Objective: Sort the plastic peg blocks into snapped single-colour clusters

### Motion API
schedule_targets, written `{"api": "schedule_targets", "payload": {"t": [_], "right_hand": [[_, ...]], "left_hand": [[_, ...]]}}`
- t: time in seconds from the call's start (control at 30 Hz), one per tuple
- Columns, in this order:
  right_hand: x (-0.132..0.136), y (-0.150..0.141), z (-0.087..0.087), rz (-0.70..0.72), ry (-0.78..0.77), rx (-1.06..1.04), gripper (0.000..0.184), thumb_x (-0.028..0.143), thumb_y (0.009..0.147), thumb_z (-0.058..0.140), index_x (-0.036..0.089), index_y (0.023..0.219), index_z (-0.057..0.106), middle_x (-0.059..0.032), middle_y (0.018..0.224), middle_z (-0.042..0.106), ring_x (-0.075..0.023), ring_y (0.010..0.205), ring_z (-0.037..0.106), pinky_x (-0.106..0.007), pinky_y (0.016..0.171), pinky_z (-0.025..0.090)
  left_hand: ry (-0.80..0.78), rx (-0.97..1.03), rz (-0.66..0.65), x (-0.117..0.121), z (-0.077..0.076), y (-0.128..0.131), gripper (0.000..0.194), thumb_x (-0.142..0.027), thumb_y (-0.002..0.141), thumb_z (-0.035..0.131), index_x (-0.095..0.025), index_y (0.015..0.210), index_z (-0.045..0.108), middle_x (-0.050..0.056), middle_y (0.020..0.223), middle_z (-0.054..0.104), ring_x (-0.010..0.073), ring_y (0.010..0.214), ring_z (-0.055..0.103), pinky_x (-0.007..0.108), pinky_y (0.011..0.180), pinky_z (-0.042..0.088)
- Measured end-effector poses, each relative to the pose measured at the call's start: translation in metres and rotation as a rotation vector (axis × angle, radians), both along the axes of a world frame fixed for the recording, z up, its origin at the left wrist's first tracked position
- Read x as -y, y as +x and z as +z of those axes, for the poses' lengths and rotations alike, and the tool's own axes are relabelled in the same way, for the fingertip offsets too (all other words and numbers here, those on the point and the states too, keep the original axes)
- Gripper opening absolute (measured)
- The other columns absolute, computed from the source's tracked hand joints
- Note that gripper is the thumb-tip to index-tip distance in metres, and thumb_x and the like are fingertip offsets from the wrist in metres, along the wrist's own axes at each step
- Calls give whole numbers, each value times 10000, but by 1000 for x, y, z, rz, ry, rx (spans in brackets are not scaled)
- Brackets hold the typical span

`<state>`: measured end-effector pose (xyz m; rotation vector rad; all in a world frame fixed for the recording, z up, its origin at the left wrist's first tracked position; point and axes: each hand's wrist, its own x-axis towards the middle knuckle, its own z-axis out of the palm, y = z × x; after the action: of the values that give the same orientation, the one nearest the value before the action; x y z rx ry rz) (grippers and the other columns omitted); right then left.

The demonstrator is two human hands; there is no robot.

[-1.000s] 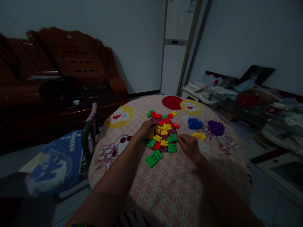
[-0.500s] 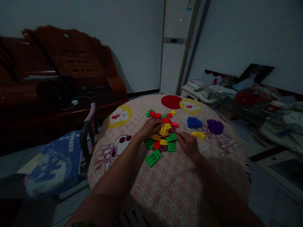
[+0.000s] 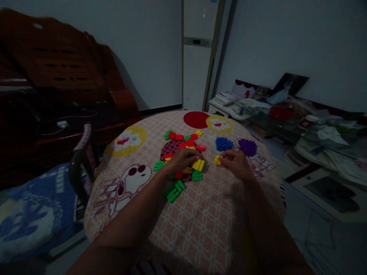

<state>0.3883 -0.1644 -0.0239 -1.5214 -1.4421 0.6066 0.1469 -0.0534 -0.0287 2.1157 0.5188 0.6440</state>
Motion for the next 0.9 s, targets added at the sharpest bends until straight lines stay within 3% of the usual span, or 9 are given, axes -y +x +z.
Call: {"api": "schedule_targets", "payload": {"t": [0.1,0.2,0.37,0.53,0.9], "right_hand": [[10,37,7,-110,0,46,255,383,702,733,153,809,757,-43,701,716,-164,607,622,-253,537,447],[15,53,9,-125,-31,160,220,329,698,707,151,806,777,-51,703,729,-183,625,641,-263,553,450],[9,46,1,-17,-66,390,178,254,751,645,168,805,792,-69,789,767,-210,714,685,-286,642,477],[2,39,-9,34,-59,487,207,211,802,604,193,877,797,-71,888,786,-213,780,701,-286,680,490],[1,38,-9,-78,-10,542,228,238,807,608,201,941,789,-57,869,782,-198,748,690,-292,691,479]], "left_hand": [[-89,42,84,-1,-4,3,302,-376,876,556,-123,824,712,-8,613,576,101,549,479,201,522,345],[-168,66,135,-3,-12,7,284,-380,853,559,-132,771,670,-23,573,541,95,506,466,201,495,341],[-182,71,249,-10,-25,6,255,-363,827,564,-140,738,648,-27,523,537,98,469,468,201,473,341],[-237,71,269,-11,-25,3,236,-352,817,576,-150,706,625,-29,502,535,100,462,482,202,477,371],[-280,98,257,-13,-27,4,215,-341,810,602,-142,743,646,-30,504,543,99,443,489,197,455,356]]}}
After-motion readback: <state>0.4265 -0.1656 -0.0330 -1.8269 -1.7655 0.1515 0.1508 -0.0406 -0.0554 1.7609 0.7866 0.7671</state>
